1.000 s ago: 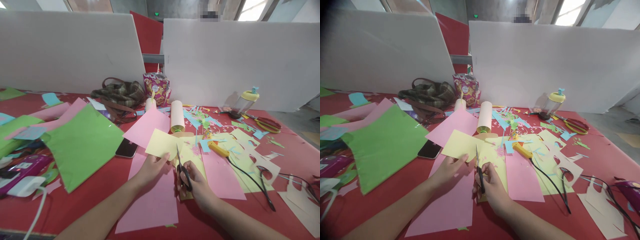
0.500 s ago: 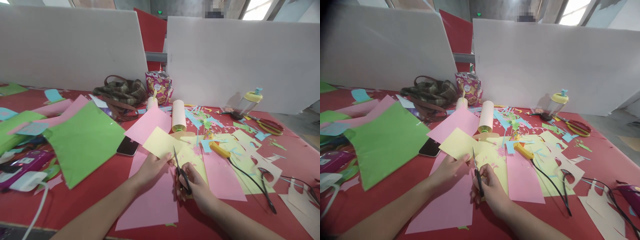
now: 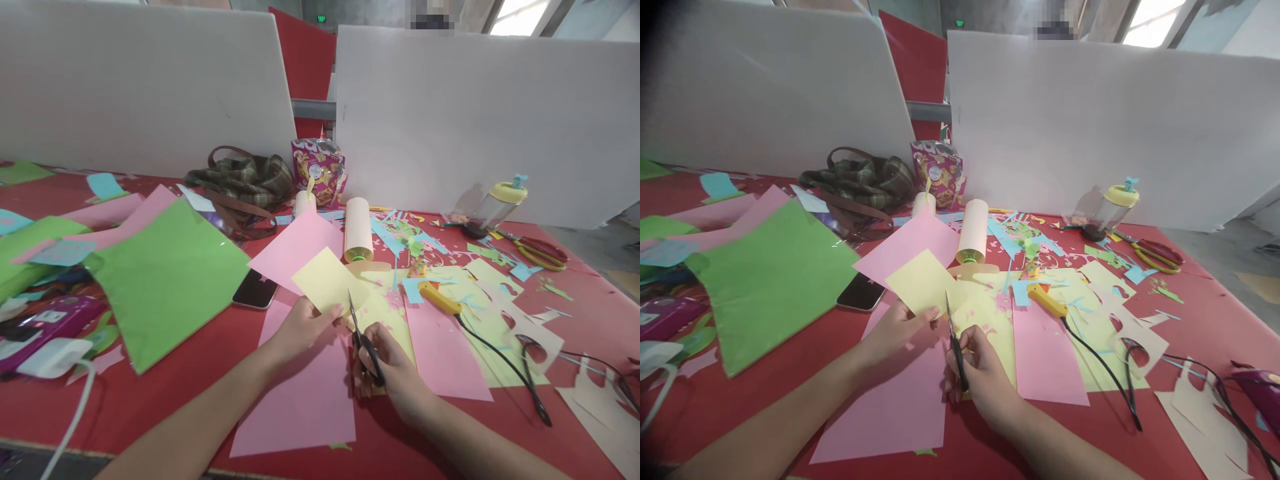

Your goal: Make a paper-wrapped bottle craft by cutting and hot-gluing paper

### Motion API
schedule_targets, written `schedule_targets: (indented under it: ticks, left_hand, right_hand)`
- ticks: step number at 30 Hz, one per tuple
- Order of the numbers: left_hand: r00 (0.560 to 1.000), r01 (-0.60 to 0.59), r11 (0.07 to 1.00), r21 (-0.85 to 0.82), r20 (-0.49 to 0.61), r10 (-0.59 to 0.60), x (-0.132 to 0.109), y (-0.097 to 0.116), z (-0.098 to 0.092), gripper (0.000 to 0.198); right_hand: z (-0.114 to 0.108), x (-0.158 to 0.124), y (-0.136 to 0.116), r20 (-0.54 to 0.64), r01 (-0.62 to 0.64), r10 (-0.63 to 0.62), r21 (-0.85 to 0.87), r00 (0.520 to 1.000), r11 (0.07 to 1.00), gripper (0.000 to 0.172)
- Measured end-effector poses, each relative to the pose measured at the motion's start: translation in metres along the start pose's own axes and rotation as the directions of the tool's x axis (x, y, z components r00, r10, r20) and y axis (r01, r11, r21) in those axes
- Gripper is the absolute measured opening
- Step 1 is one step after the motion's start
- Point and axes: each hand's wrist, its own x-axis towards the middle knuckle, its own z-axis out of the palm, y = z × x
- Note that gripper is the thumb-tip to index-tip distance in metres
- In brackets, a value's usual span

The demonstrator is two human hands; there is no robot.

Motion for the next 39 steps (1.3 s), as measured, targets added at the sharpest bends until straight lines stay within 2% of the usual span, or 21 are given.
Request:
schedule_targets:
  ticks: [5,11,20,27,33,39]
  left_hand:
    - [0.998,-0.058,0.996,0.069,-0.028,0.060,0.006,-0.004,-0.006,0.023]
    - [0.973,-0.207,0.971,0.119,-0.077,0.217,0.011,-0.011,-0.009,0.026]
    - [1.000,-0.024,0.999,0.043,0.015,0.023,0.002,-0.004,-0.002,0.025]
    - [0.992,0.010,1.000,0.022,0.128,-0.013,0.001,0.001,-0.003,0.021]
    - [0.994,0.009,1.000,-0.010,0.110,-0.008,0.001,-0.001,-0.002,0.021]
    - [0.997,-0.033,0.999,-0.003,0.075,0.034,0.003,-0.001,-0.003,0.019]
  right_hand:
    - [0.002,0.000,-0.004,-0.012,0.007,-0.007,0.005,1.000,1.000,0.044]
    - [0.002,0.001,-0.004,-0.014,0.010,-0.010,-0.006,1.000,1.000,0.045]
    - [0.002,0.001,-0.001,0.025,0.020,-0.020,0.018,0.999,1.000,0.041]
    - [-0.002,0.000,0.004,0.056,0.041,-0.042,0.018,0.998,0.999,0.034]
    - [0.000,0.001,0.001,0.026,0.059,-0.060,0.036,0.998,0.998,0.038]
    - [0.001,-0.001,-0.003,-0.013,0.005,-0.005,-0.011,1.000,1.000,0.039]
